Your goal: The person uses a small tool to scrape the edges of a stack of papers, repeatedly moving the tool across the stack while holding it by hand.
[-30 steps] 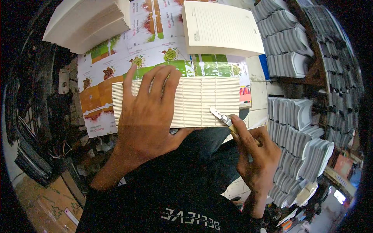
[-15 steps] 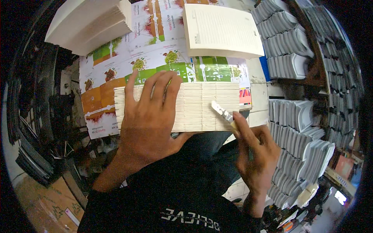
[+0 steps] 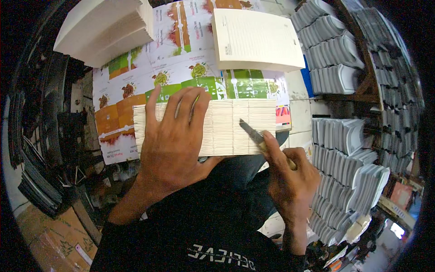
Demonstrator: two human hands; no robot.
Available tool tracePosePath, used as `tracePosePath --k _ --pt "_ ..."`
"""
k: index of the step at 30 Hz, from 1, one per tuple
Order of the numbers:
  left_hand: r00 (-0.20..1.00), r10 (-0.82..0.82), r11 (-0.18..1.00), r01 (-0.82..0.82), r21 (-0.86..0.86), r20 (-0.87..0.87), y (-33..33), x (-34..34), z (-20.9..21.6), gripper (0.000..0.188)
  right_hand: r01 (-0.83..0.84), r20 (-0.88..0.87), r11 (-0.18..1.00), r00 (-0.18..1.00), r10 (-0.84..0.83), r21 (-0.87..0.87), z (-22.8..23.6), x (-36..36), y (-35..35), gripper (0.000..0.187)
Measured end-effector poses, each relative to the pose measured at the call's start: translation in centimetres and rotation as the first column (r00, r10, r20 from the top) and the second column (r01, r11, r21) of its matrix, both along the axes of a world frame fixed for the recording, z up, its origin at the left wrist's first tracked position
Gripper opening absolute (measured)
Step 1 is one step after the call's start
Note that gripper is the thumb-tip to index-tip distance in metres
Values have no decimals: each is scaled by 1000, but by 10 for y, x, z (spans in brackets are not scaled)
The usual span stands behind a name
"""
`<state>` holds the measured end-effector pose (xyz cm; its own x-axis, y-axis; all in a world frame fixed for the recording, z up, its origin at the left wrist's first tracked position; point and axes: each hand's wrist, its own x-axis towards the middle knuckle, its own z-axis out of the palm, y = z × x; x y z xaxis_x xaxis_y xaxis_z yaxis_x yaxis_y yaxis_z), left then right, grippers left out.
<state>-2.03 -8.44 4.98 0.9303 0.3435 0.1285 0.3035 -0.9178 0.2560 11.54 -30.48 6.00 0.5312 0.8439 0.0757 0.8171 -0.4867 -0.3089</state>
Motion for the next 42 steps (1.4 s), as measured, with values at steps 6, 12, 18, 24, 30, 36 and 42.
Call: tracePosePath --k 6,12,18,24,30,36,42 --pt "999 8 1000 -9 -22 -39 2 -3 -1 111 90 -79 991 993 -83 98 -2 -2 16 79" --pt "999 17 1000 -18 -25 -36 1 -3 -1 109 23 -119 996 993 -13 89 9 5 11 72" --pt "1000 1 999 -2 -46 -22 2 -2 0 110 36 -84 996 996 -30 76 17 4 17 54" --pt "1000 8 999 -9 -38 -16 2 -2 -1 111 56 -20 998 998 -56 29 18 0 19 55" --pt "1000 2 1000 -3 -29 -29 0 -1 1 109 20 90 993 995 -31 114 -10 1 19 79" --pt "1000 1 1000 -2 -22 -23 1 -1 3 99 98 -116 985 990 -83 139 14 3 26 56" --pt "1000 -4 999 3 -47 -20 2 -2 0 107 23 -76 998 997 -18 66 9 7 18 76"
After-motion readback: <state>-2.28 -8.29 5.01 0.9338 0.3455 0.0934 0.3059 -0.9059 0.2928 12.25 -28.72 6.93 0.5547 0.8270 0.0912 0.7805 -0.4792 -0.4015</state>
